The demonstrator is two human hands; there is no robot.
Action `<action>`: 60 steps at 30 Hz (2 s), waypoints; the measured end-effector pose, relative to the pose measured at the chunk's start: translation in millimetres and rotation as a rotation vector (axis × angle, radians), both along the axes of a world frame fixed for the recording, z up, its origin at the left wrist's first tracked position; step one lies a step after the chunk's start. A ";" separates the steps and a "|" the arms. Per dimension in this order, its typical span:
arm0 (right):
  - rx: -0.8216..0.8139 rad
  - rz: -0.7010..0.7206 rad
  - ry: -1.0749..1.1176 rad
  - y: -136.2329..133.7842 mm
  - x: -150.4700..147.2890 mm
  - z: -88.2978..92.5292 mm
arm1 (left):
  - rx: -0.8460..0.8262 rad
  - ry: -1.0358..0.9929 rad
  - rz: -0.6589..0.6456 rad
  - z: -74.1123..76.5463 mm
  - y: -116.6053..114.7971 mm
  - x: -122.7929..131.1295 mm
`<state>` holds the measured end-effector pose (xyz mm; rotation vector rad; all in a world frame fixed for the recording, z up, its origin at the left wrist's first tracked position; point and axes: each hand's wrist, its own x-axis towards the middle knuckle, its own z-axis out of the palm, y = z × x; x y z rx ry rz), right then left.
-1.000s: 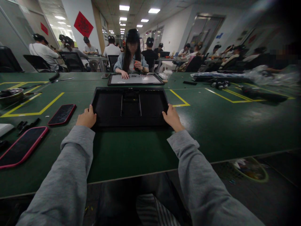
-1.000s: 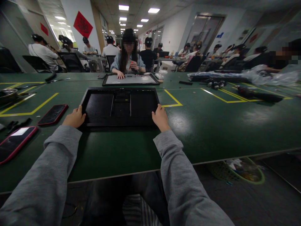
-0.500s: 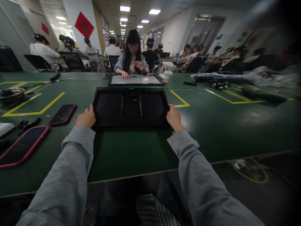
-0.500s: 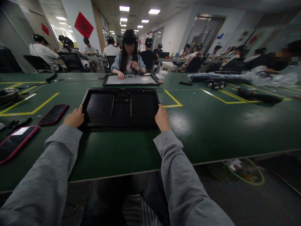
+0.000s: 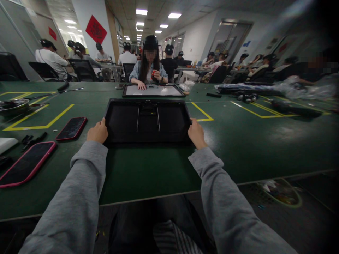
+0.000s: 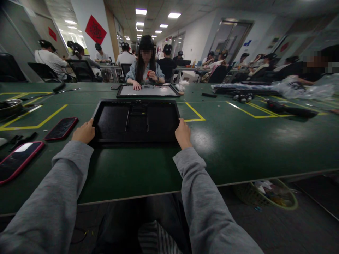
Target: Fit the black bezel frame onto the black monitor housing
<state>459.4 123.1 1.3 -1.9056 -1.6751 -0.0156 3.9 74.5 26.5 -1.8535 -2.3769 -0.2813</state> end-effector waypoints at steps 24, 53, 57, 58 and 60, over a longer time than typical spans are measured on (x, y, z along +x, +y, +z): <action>0.118 -0.040 0.134 -2.9 -0.4 6.9 | 0.320 -0.043 -0.097 1.1 5.6 -8.9; 0.410 -0.064 0.241 -22.5 -19.1 39.0 | 0.868 -0.289 -0.115 11.5 -3.8 3.6; 0.430 -0.102 0.192 -21.0 -18.5 37.2 | 0.854 -0.298 -0.104 12.8 -5.3 5.2; 0.432 -0.107 0.189 -20.8 -18.4 36.7 | 0.830 -0.309 -0.086 14.4 -6.7 6.6; 0.436 -0.104 0.198 -20.6 -18.1 36.0 | 0.776 -0.326 -0.046 17.6 -9.6 9.3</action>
